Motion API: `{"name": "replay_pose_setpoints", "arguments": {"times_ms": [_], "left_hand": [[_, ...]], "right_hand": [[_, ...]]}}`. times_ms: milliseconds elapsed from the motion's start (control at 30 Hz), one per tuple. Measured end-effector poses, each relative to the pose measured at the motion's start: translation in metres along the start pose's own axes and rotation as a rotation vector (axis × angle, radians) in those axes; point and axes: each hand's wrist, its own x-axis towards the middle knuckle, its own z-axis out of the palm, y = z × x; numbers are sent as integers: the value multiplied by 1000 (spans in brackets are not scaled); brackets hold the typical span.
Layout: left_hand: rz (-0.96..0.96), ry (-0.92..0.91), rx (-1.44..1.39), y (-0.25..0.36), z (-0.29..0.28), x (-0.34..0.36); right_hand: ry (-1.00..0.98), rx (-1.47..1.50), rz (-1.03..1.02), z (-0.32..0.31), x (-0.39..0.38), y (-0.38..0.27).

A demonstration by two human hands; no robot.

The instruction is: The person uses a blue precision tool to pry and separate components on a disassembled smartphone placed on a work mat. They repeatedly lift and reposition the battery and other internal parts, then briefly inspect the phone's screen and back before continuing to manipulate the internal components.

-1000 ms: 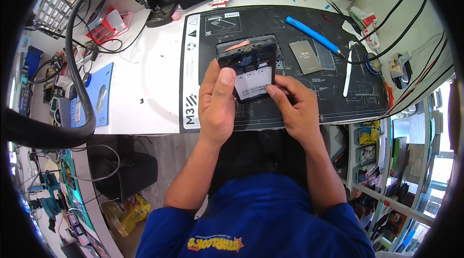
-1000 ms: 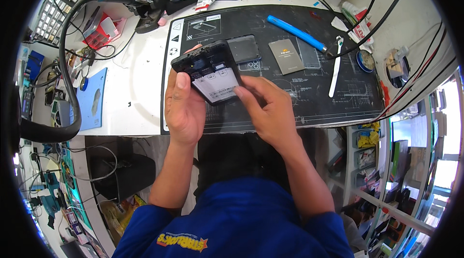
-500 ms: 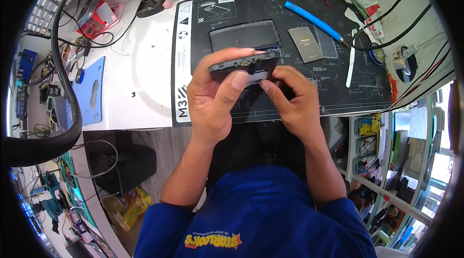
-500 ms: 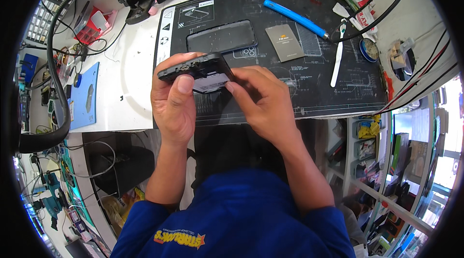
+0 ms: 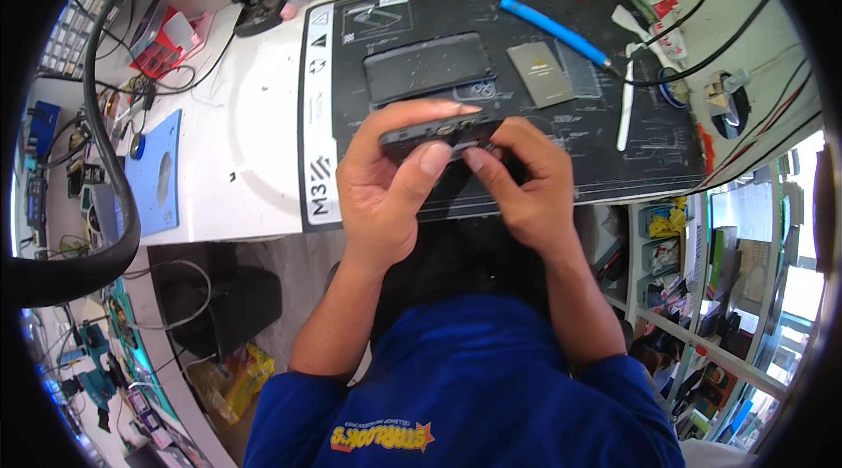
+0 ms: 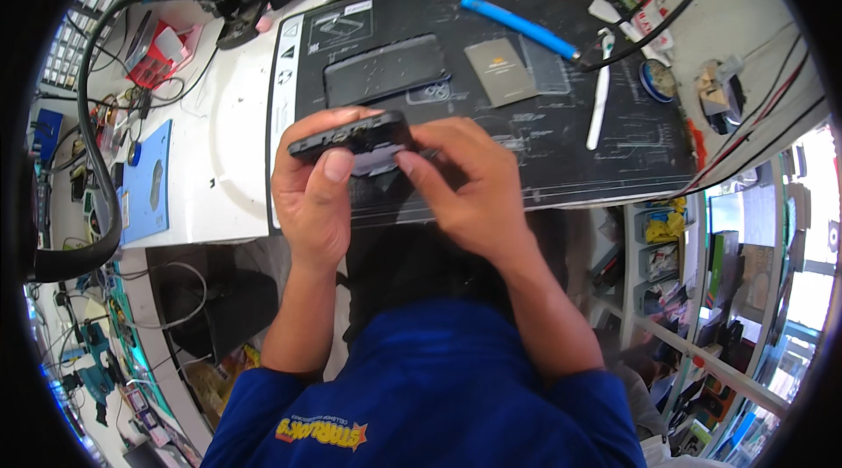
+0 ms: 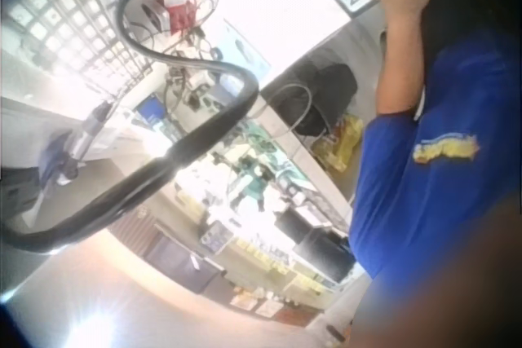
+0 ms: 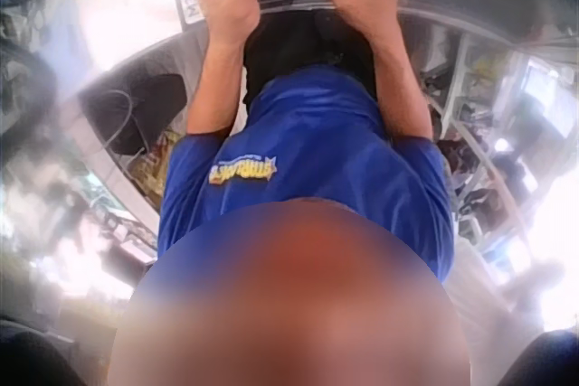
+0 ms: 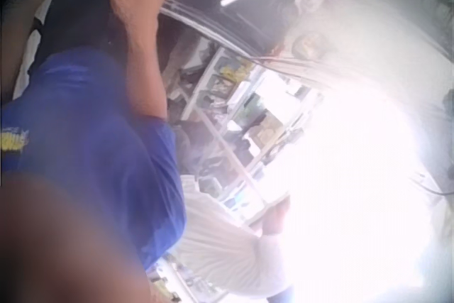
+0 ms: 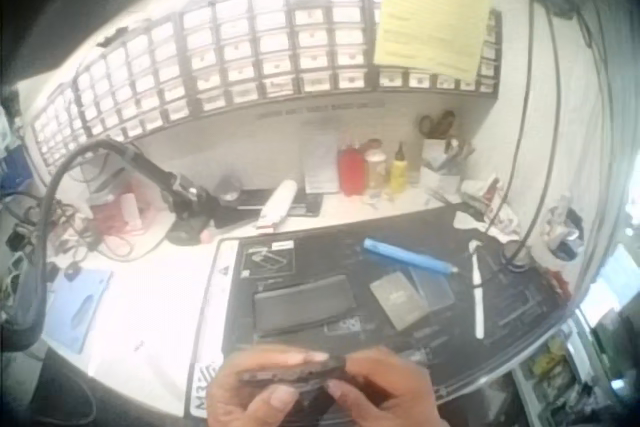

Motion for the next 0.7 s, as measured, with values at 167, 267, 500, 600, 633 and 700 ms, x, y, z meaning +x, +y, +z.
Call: {"name": "replay_pose_setpoints", "arguments": {"times_ms": [167,267,500,600,633,700], "left_hand": [[-77,137,65,-9,1,-8],[0,155,126,-17,1,8],[-118,214,320,-32,-1,30],[-18,210,378,-35,2,26],[-14,199,382,-36,2,25],[-3,191,310,-38,1,24]], "right_hand": [[110,-75,-123,-1,-8,3],[168,15,-124,2,-6,2],[117,157,-49,11,1,17],[81,181,-96,10,3,22],[85,185,-118,10,4,22],[22,235,-7,9,8,20]]}}
